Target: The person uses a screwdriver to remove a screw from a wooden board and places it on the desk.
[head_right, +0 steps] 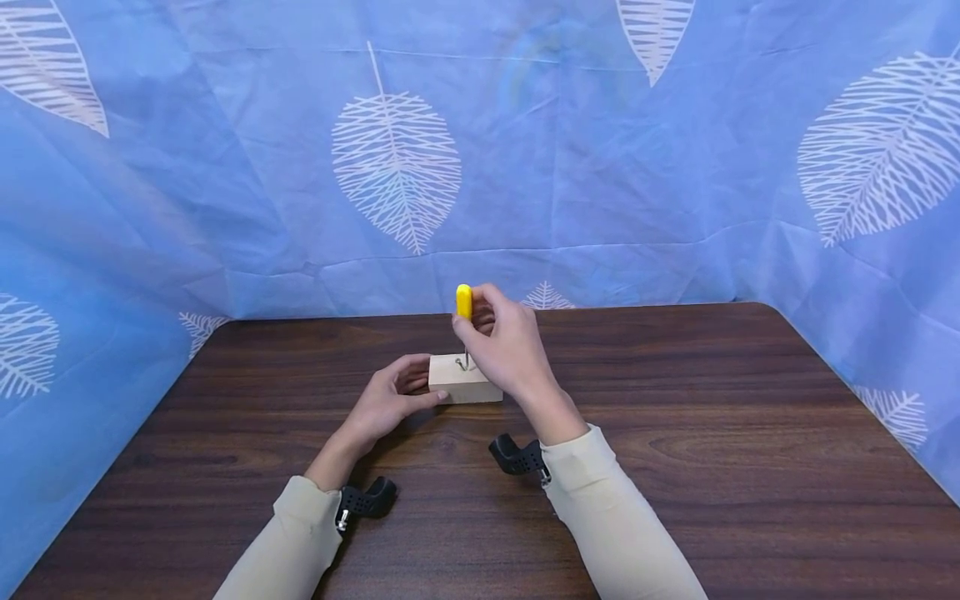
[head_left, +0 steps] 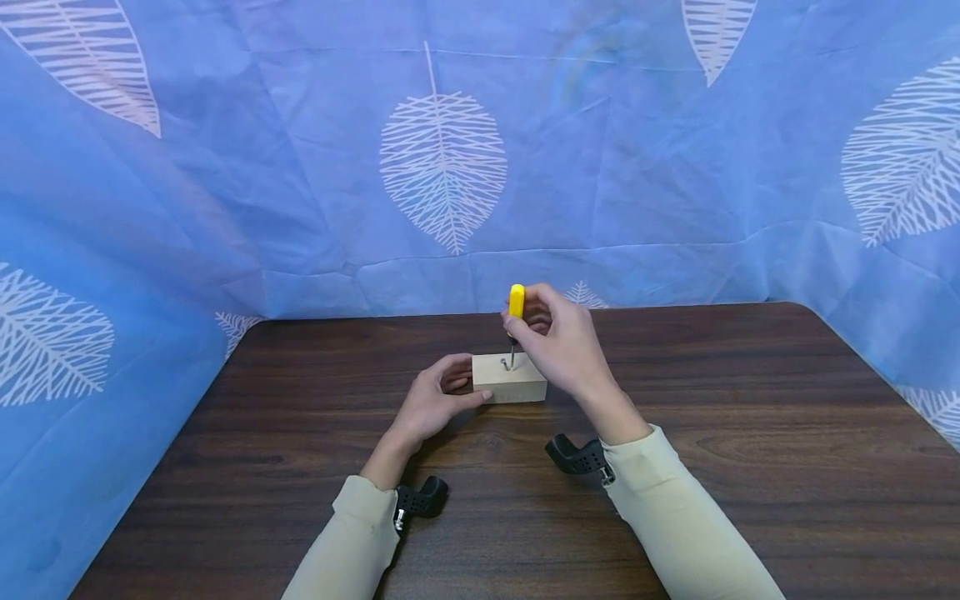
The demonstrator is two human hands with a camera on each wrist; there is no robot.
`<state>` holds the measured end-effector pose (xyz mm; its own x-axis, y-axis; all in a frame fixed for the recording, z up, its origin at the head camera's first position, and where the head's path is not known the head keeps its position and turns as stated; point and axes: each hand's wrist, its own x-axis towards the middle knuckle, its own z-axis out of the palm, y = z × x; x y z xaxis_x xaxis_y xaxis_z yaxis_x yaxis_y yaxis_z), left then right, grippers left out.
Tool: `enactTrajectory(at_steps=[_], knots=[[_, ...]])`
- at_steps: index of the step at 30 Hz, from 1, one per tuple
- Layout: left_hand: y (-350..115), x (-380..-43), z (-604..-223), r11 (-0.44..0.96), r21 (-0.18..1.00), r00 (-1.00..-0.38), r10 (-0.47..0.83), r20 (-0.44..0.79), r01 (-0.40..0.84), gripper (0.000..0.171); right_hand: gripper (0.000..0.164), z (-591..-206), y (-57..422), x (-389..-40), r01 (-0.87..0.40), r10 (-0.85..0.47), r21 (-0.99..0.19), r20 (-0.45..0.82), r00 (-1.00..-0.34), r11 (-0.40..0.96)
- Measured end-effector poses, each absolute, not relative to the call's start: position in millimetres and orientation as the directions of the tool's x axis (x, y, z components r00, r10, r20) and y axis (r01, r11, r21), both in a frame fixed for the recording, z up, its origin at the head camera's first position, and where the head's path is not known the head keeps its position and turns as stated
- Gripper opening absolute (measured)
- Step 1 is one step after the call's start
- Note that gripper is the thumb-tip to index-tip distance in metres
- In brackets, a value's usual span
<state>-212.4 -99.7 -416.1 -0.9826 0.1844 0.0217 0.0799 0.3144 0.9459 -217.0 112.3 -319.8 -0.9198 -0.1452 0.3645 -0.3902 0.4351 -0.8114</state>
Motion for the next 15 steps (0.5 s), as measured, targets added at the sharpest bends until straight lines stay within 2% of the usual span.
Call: enactTrajectory(at_steps=[15], knots=[[-99.5,-211.7,-413.5,0.31,0.948,-0.983,0.183,0.014,0.071,0.061,0.02,-314.4,109.5,-210.1,-0.431,-0.142,-0.826,0.408,-0.902,0.363]])
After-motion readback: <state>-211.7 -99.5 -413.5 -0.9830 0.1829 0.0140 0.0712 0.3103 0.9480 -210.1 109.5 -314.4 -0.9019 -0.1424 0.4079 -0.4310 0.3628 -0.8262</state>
